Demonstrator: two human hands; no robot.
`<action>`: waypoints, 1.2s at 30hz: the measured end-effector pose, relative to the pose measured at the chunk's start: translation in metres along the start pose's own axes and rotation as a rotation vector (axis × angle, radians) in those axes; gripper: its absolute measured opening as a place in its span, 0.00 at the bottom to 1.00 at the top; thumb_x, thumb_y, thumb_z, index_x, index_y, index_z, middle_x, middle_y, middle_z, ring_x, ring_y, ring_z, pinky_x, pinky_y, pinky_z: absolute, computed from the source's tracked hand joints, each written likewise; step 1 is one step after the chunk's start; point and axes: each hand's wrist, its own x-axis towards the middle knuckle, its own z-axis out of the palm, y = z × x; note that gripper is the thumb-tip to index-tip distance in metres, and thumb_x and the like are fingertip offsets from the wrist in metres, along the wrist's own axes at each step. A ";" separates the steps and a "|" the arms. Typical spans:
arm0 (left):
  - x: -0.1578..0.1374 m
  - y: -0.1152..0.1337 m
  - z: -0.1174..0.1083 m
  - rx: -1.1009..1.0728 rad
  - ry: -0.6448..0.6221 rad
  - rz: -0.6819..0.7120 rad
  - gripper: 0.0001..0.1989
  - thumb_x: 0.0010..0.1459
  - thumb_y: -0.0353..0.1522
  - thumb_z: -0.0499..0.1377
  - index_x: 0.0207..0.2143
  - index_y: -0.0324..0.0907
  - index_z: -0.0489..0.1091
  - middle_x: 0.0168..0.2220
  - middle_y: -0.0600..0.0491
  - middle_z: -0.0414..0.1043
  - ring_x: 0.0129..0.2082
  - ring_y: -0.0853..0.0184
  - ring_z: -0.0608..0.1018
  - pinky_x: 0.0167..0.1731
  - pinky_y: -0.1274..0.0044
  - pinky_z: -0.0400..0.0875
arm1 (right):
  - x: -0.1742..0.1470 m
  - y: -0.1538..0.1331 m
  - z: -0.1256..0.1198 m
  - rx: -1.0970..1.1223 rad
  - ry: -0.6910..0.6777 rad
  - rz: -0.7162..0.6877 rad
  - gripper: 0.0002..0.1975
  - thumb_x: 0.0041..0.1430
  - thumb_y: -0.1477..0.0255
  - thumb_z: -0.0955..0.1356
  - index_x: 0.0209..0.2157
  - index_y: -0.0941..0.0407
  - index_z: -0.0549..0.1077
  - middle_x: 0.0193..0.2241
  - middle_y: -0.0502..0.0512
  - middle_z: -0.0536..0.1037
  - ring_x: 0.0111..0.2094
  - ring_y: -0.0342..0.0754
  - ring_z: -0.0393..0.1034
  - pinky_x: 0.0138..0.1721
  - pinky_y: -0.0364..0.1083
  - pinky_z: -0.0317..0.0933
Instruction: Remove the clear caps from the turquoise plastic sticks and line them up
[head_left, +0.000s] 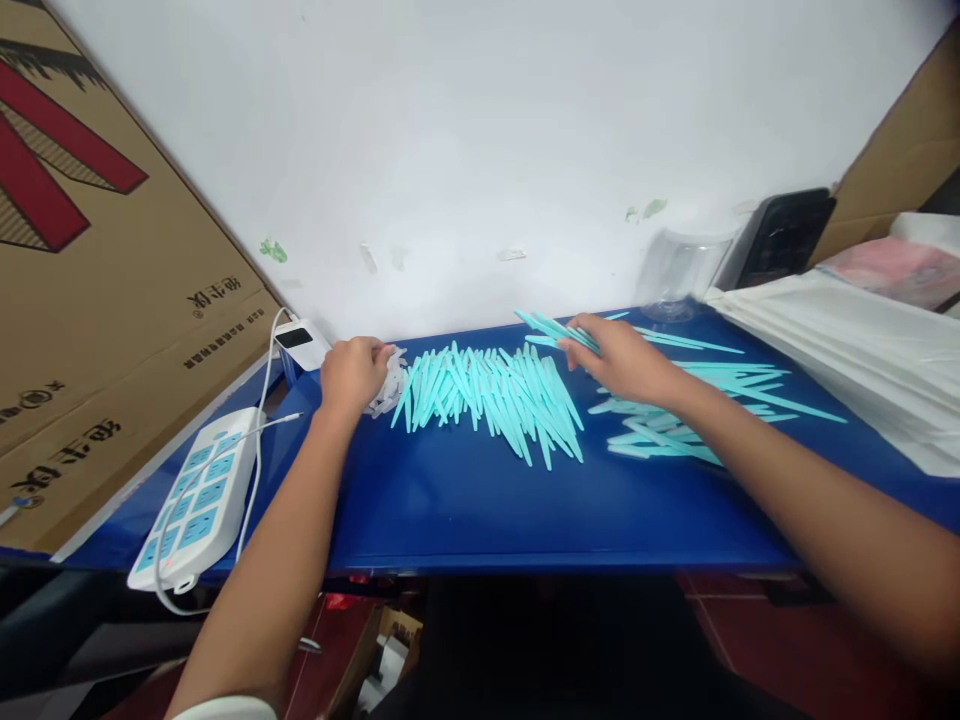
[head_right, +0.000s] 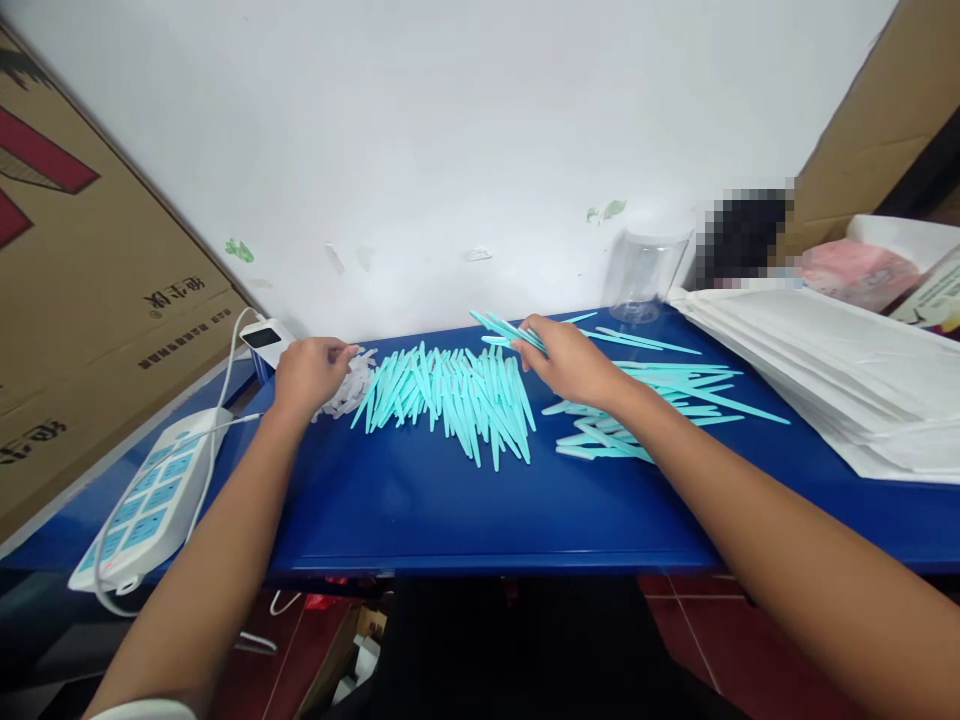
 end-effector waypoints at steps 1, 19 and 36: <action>0.001 -0.007 0.000 0.131 -0.047 -0.008 0.16 0.65 0.42 0.60 0.40 0.41 0.83 0.36 0.40 0.82 0.39 0.50 0.82 0.40 0.65 0.73 | 0.000 0.000 0.003 -0.003 -0.019 -0.009 0.15 0.73 0.60 0.62 0.34 0.53 0.68 0.28 0.54 0.78 0.27 0.50 0.66 0.33 0.48 0.53; -0.039 0.081 0.021 -1.035 -0.362 0.242 0.26 0.61 0.54 0.64 0.39 0.39 0.82 0.32 0.48 0.77 0.28 0.68 0.74 0.28 0.76 0.70 | -0.011 -0.025 0.006 0.300 -0.365 -0.135 0.27 0.70 0.46 0.64 0.29 0.54 0.74 0.23 0.50 0.76 0.21 0.44 0.62 0.28 0.45 0.54; -0.041 0.081 0.016 -1.095 -0.349 0.155 0.18 0.58 0.47 0.69 0.32 0.40 0.82 0.23 0.53 0.72 0.22 0.70 0.68 0.23 0.76 0.62 | -0.009 -0.018 0.008 0.163 -0.218 -0.147 0.29 0.72 0.47 0.63 0.26 0.54 0.72 0.24 0.51 0.75 0.23 0.46 0.62 0.31 0.47 0.54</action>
